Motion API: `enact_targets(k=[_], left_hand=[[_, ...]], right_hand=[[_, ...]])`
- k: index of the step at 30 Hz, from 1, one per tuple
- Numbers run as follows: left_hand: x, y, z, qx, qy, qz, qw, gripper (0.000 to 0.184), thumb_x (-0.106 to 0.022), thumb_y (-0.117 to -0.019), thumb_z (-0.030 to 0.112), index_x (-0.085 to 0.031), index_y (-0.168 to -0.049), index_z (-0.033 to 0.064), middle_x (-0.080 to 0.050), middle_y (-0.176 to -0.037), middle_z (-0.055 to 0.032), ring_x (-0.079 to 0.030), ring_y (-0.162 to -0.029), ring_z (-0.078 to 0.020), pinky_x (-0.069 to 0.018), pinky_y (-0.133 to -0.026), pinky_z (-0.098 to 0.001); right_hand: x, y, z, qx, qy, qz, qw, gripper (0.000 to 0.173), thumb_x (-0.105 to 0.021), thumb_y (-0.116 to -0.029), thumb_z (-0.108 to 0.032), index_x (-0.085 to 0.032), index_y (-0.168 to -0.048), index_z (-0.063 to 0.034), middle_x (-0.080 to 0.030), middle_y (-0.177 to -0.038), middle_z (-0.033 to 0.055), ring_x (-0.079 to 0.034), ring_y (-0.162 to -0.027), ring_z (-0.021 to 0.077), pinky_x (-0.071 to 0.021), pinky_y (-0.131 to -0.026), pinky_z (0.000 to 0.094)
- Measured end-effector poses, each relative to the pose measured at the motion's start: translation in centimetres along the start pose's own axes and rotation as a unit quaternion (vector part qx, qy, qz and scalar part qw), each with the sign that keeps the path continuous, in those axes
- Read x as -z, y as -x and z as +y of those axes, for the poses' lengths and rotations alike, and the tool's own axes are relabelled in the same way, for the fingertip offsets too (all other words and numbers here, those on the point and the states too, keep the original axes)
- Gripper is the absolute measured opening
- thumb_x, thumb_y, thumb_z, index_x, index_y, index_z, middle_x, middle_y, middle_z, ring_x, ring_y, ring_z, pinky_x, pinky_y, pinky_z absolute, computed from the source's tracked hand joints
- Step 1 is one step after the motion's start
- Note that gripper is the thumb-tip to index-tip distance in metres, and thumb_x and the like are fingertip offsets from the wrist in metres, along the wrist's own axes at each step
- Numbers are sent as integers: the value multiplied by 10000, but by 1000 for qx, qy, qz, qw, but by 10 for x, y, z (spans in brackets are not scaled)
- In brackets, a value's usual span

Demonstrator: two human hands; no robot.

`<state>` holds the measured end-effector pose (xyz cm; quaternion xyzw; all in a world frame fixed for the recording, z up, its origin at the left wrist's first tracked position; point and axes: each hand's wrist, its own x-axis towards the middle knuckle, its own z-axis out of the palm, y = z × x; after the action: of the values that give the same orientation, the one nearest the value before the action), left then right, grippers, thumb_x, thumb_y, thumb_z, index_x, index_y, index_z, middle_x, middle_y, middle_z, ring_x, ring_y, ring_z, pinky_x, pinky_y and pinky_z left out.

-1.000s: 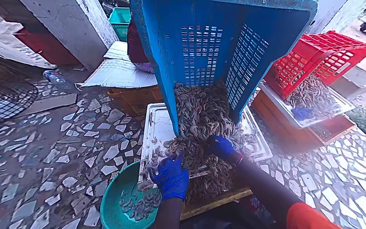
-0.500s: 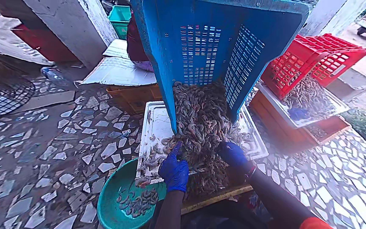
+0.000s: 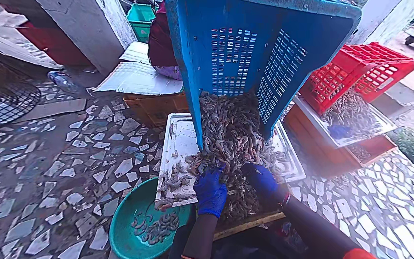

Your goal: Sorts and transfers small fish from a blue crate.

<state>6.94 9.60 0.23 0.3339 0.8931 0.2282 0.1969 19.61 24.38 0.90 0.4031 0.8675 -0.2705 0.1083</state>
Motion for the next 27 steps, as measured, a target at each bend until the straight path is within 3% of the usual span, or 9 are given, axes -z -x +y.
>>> enact_targets(k=[3,7,9,13,16,18,20,22,27], left_hand=[[-4,2,2,-17,0,16,1000,676,-635,-858,51,-608,-1414,433,-628,-1414,-85,-549,-1313,-388,-390,-1055,-641],[-5,3,2,-8,2,32,999,646,-646,-861,62,-624,-1406,407,-638,-1395,-101,-550,-1312,-391,-380,-1065,-643],[-7,3,2,-4,-8,20,1000,629,-636,-877,79,-615,-1416,402,-628,-1404,-124,-552,-1313,-390,-378,-1081,-629],[-10,2,3,-10,-16,29,999,609,-658,-868,94,-636,-1398,393,-637,-1404,-105,-568,-1296,-387,-375,-1081,-632],[-6,2,2,-1,-25,5,1000,631,-652,-870,98,-619,-1402,435,-614,-1435,-91,-542,-1318,-399,-364,-1082,-634],[-4,0,2,-23,-13,4,1000,671,-646,-854,54,-628,-1375,476,-612,-1438,-70,-519,-1336,-404,-358,-1070,-652],[-10,3,2,-83,6,35,996,701,-645,-803,-3,-682,-1295,494,-652,-1385,-2,-522,-1334,-383,-341,-1063,-679],[-15,5,2,-132,18,84,988,623,-675,-764,-13,-755,-1185,439,-723,-1255,-5,-579,-1265,-384,-350,-1021,-706],[-20,16,7,-162,-47,184,968,418,-751,-755,109,-811,-1104,332,-777,-1022,-46,-683,-1079,-358,-297,-1086,-708]], right_hand=[[0,-4,8,-9,4,19,1000,384,-460,-1048,-283,-617,-1397,-255,-656,-1370,24,-626,-1257,224,-507,-1036,520],[-14,-8,-11,-8,9,46,999,391,-530,-1019,-355,-647,-1363,-210,-672,-1339,44,-641,-1232,237,-520,-1016,518],[-22,-14,-27,-8,22,33,999,463,-561,-992,-322,-604,-1429,-173,-635,-1400,88,-612,-1279,279,-502,-1038,542],[-28,-23,-39,10,23,24,999,407,-555,-979,-194,-643,-1376,-166,-632,-1402,102,-593,-1304,293,-491,-1046,552],[-20,-19,-25,9,-9,19,1000,396,-526,-993,-188,-647,-1370,-210,-666,-1355,48,-616,-1273,233,-497,-1053,507],[-13,-13,-16,26,-106,24,994,436,-578,-1003,-243,-594,-1439,-233,-726,-1219,10,-687,-1110,155,-544,-993,420],[-11,-2,-11,47,-236,16,970,562,-684,-958,-222,-524,-1497,-221,-744,-1122,26,-721,-952,122,-590,-911,365],[-9,6,-12,59,-316,6,947,606,-688,-935,-136,-503,-1509,-187,-736,-1133,56,-727,-924,136,-609,-885,364],[-9,25,-19,56,-319,30,946,325,-642,-983,-188,-668,-1303,-141,-741,-1158,5,-702,-1035,86,-586,-924,322]])
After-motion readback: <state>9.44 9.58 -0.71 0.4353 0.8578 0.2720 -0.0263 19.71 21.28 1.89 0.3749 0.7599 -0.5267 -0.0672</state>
